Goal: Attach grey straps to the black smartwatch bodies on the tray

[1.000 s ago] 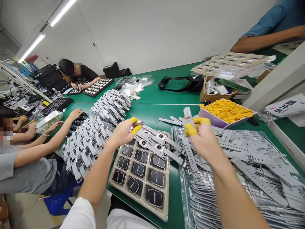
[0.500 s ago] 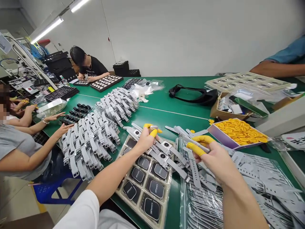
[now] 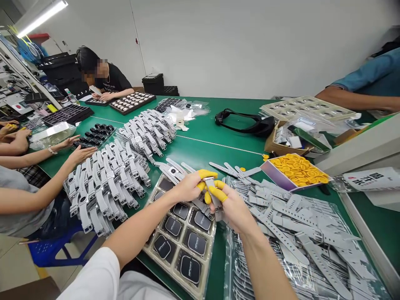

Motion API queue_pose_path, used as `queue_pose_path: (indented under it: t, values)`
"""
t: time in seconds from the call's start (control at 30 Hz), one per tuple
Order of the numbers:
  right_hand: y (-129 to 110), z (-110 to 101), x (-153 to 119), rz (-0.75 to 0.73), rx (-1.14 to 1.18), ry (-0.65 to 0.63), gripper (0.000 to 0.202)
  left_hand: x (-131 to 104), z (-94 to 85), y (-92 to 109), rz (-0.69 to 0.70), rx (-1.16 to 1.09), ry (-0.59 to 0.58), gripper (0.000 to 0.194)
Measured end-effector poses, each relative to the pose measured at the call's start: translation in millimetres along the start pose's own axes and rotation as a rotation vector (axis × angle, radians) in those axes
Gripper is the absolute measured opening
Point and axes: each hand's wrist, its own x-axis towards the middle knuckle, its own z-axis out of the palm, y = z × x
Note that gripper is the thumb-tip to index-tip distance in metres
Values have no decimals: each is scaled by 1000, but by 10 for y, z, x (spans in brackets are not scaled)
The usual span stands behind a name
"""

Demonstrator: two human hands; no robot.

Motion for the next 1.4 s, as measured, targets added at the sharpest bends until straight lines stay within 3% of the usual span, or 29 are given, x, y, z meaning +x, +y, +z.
queue_pose_path:
  t: [0.13,0.5,0.73,0.93,1.13,1.27,1.4]
  values:
    - [27,-6,15,24,59,8,44,-9,-54,-5,104,177,-88,56]
    - [3,31,38,44,265,64,43,-12,-33,14,96,170,-29,50]
    - [-14,-22,52,70,331,61,44,-26,-62,99,33,173,-100,44]
    - [-24,-65,38,169,273,9,45,-19,-108,192,32,429,-179,40]
    - [-60,-18,26,116,207,54,46,-8,-104,140,-30,144,-124,35]
    - [-78,-45,-8,75,125,155,51,-7,83,34,-149,-226,48,35]
    - [-55,-110,-15,146,-41,110,58,56,168,-35,-222,-464,242,37]
